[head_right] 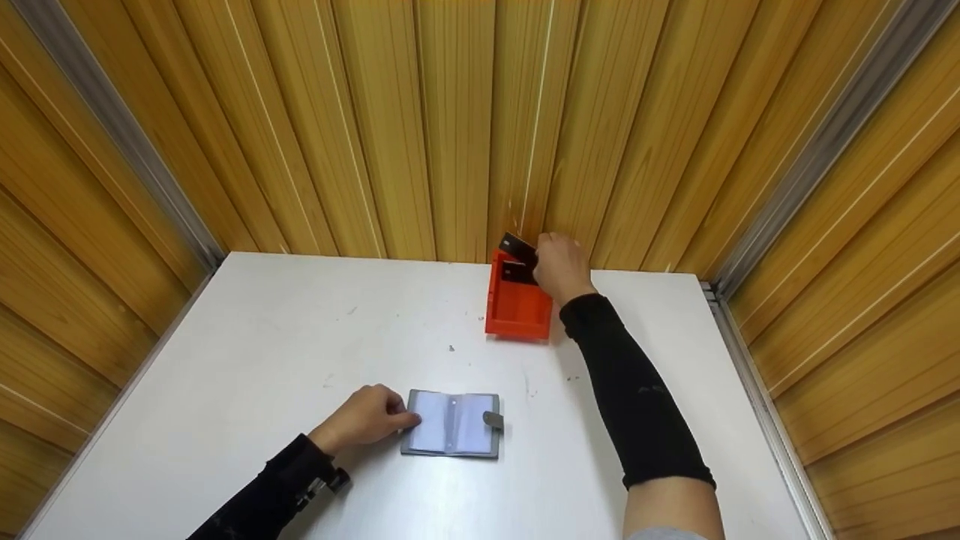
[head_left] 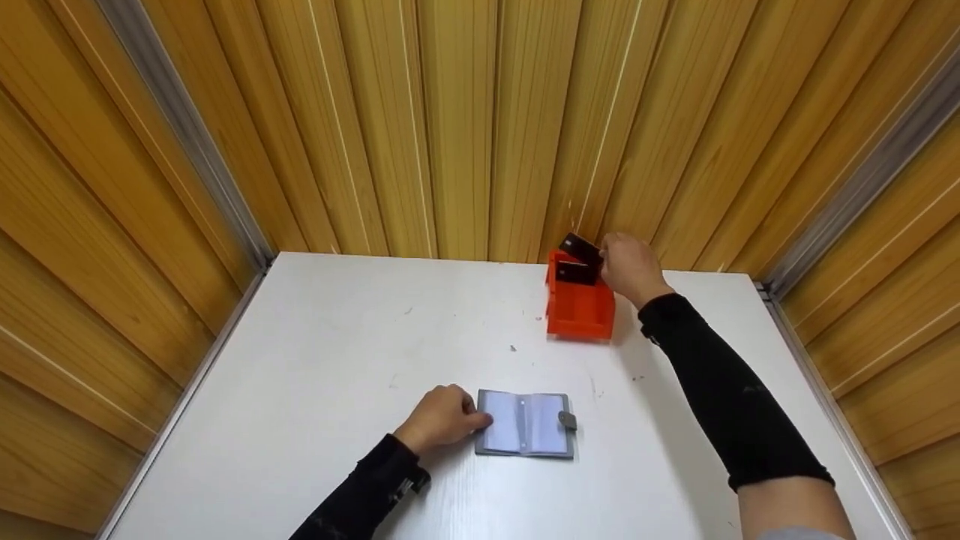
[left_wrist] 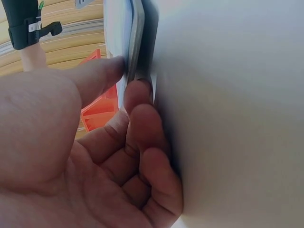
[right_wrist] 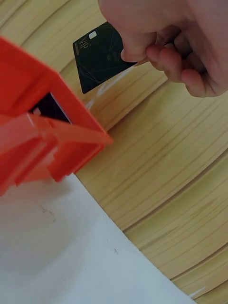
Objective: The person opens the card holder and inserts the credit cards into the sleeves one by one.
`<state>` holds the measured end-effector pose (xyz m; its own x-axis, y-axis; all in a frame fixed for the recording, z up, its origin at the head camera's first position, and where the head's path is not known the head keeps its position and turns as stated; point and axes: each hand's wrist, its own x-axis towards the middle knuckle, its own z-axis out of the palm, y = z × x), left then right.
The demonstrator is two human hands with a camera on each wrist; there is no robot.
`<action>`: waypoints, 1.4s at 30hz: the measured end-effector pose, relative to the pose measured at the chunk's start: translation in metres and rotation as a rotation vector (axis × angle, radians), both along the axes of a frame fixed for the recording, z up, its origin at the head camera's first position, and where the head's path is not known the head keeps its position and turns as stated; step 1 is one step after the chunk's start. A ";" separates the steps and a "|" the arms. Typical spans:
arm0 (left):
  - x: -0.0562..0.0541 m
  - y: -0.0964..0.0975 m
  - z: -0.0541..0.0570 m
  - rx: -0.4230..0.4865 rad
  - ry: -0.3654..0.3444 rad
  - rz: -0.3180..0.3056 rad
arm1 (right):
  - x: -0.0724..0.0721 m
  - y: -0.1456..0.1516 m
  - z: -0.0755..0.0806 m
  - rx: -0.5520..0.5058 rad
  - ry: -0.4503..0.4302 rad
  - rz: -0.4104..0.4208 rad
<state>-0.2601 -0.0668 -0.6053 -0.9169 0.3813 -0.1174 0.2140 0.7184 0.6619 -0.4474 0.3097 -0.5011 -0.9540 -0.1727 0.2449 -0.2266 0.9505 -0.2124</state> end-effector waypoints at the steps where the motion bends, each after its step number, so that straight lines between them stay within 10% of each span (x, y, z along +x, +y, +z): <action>1: 0.000 -0.001 0.000 0.002 0.007 0.001 | 0.003 -0.002 0.002 -0.019 -0.002 0.006; 19: -0.002 -0.003 -0.004 -0.032 0.027 0.027 | 0.077 -0.046 0.016 -0.085 -0.094 0.098; 42: -0.006 0.003 -0.004 -0.045 0.016 0.176 | 0.147 -0.095 -0.026 -0.063 -0.344 0.271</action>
<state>-0.2666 -0.0636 -0.6089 -0.9708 0.2100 -0.1159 0.0927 0.7742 0.6261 -0.3006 0.2149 -0.5270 -0.9042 -0.4228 -0.0610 -0.3720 0.8494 -0.3744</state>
